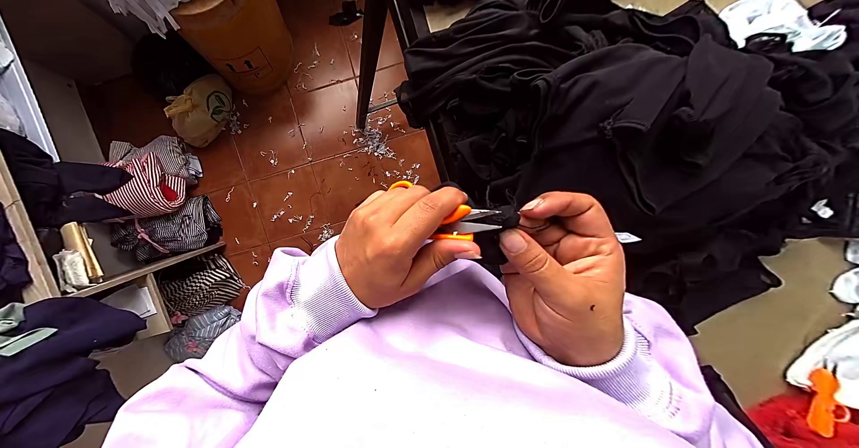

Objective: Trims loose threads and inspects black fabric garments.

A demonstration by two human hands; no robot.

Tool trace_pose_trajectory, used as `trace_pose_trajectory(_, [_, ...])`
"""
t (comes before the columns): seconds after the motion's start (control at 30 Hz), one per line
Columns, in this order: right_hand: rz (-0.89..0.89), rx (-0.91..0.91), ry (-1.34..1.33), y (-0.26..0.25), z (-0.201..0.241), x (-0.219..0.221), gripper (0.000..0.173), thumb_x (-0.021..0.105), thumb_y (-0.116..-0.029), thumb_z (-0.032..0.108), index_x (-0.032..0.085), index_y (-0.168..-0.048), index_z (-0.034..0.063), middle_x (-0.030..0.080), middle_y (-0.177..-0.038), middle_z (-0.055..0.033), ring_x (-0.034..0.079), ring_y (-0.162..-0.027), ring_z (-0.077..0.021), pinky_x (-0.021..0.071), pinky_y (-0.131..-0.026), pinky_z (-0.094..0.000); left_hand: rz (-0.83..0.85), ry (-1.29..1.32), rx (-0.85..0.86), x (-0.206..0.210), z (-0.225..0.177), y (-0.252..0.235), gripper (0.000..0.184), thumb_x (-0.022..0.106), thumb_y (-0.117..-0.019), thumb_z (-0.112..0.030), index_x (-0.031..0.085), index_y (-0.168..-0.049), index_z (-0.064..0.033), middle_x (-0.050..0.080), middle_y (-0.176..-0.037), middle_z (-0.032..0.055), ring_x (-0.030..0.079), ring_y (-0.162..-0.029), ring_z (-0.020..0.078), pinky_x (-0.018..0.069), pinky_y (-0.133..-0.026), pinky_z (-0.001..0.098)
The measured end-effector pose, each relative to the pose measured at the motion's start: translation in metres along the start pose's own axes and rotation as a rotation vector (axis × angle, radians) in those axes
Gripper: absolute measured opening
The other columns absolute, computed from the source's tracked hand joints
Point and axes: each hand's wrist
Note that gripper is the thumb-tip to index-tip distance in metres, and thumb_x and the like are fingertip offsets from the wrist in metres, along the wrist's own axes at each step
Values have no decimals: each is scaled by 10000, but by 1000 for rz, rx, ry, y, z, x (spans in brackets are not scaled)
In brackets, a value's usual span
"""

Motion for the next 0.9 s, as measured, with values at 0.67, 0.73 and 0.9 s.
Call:
trace_pose_trajectory(0.67, [166,-155,175,-1,-1,-5,280,603,-988,24,580,-1218,183,682,-1081,80,664,-972,-29,564,-865,-183,210,-76,122,-30,3,-7,480,475,-1067,-386,713,-1100,30,675,-784,105,634,-718,216,479,-619,354])
trace_pose_trajectory(0.73, [161,-153,168,-1,-1,-5,282,605,-985,18,581,-1214,181,683,-1079,77,667,-971,-34,567,-863,-186,207,-64,124,-29,3,-7,482,469,-1070,-383,715,-1099,31,677,-784,106,634,-716,212,477,-616,348])
trace_pose_trajectory(0.9, [156,-142,159,-1,-1,-5,281,606,-982,12,585,-1206,180,685,-1075,74,668,-969,-35,569,-864,-191,192,-36,123,-27,2,-8,484,469,-1073,-378,717,-1092,37,684,-796,110,638,-728,207,482,-627,345])
Point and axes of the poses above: each hand's wrist, its own y-axis away from the middle knuckle, its own x-axis out of the palm, z = x × y
